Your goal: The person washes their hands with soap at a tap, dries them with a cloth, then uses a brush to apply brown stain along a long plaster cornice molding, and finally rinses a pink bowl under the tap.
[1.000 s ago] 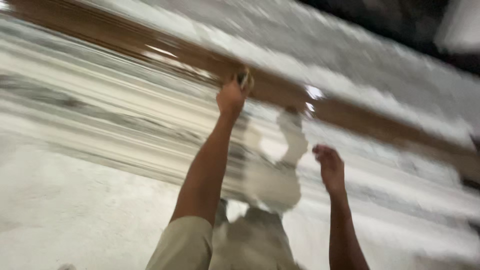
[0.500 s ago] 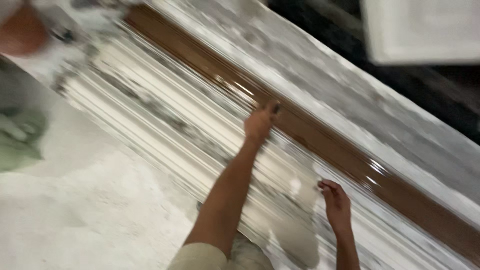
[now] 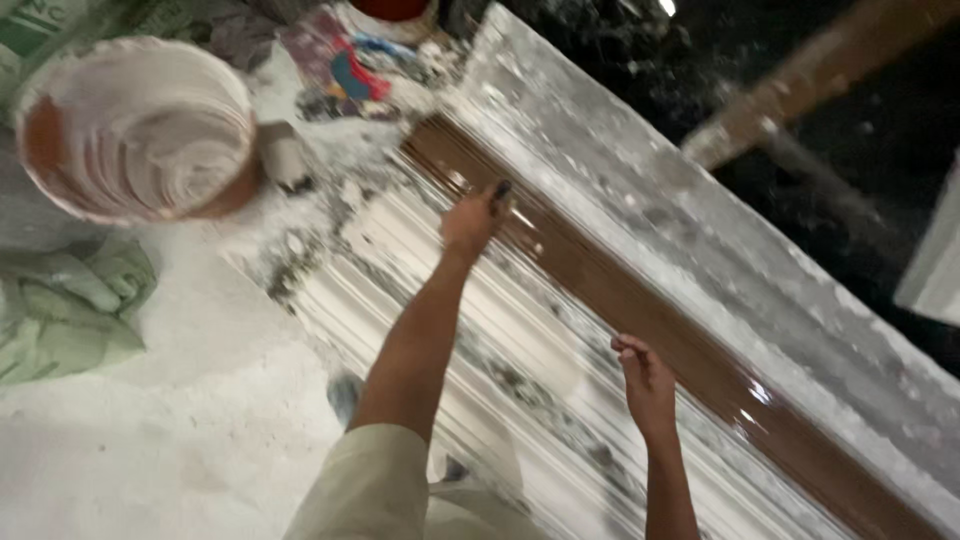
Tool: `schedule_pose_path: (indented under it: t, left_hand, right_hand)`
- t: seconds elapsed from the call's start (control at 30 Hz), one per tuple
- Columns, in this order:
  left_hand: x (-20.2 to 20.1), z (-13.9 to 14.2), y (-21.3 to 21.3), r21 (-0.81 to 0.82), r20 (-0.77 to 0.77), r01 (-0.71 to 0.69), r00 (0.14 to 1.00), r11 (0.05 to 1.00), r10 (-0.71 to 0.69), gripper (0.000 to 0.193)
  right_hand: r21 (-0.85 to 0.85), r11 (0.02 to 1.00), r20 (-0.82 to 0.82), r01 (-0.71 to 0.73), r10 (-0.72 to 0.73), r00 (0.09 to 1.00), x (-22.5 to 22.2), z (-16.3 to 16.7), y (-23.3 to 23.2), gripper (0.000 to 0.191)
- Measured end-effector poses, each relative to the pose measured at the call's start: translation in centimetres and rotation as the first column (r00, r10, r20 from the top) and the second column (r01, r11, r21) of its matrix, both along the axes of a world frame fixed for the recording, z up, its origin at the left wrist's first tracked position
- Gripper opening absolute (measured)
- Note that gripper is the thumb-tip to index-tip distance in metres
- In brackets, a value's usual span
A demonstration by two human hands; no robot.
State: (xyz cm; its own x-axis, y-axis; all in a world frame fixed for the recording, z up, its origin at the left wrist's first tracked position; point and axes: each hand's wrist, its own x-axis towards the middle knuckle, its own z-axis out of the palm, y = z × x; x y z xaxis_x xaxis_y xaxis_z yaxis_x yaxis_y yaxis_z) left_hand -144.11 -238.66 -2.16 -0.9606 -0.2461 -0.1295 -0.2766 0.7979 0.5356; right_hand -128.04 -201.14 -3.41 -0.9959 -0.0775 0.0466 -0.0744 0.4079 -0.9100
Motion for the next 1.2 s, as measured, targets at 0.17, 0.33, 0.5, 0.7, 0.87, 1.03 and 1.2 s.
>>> schedule_pose_path:
  t: [0.17, 0.33, 0.5, 0.7, 0.87, 1.03, 1.2]
  left_hand:
    - [-5.2, 0.7, -14.3, -0.002, -0.187, -0.015, 0.982, 1.000, 0.014, 0.044]
    - [-10.3, 3.4, -19.9, 0.033, -0.245, -0.056, 0.967, 0.998, 0.062, 0.049]
    - [-19.2, 7.6, -23.4, 0.329, -0.290, -0.084, 0.939, 0.941, 0.185, 0.055]
    - [-27.0, 8.5, -28.6, 0.814, -0.303, 0.159, 0.937, 0.559, 0.176, 0.041]
    - [-30.4, 7.5, -28.6, 0.941, -0.075, 0.044, 0.994, 0.335, 0.078, 0.032]
    - [-31.9, 7.1, -28.2, 0.940, 0.018, -0.047, 0.996, 0.339, 0.089, 0.028]
    - [-32.1, 7.7, -28.5, 0.705, -0.022, -0.156, 0.970, 0.692, 0.242, 0.036]
  right_hand:
    - [-0.036, 0.998, 0.010, 0.054, -0.053, 0.999, -3.0, -0.2, -8.7, 0.026]
    - [-0.076, 0.973, 0.127, 0.216, -0.206, 0.970, -4.7, 3.0, -19.2, 0.027]
    - [-0.083, 0.972, 0.053, 0.221, -0.217, 0.975, -6.8, 6.4, -26.6, 0.027]
    - [-0.019, 0.920, 0.170, 0.393, -0.384, 0.908, -3.3, 7.6, -28.4, 0.029]
    - [0.045, 0.798, 0.243, 0.601, -0.593, 0.768, 2.4, 8.8, -29.6, 0.031]
    - [0.051, 0.713, 0.280, 0.699, -0.682, 0.676, 7.0, 8.9, -31.1, 0.031]
    - [0.076, 0.668, 0.311, 0.740, -0.721, 0.619, 9.3, 8.6, -31.8, 0.031]
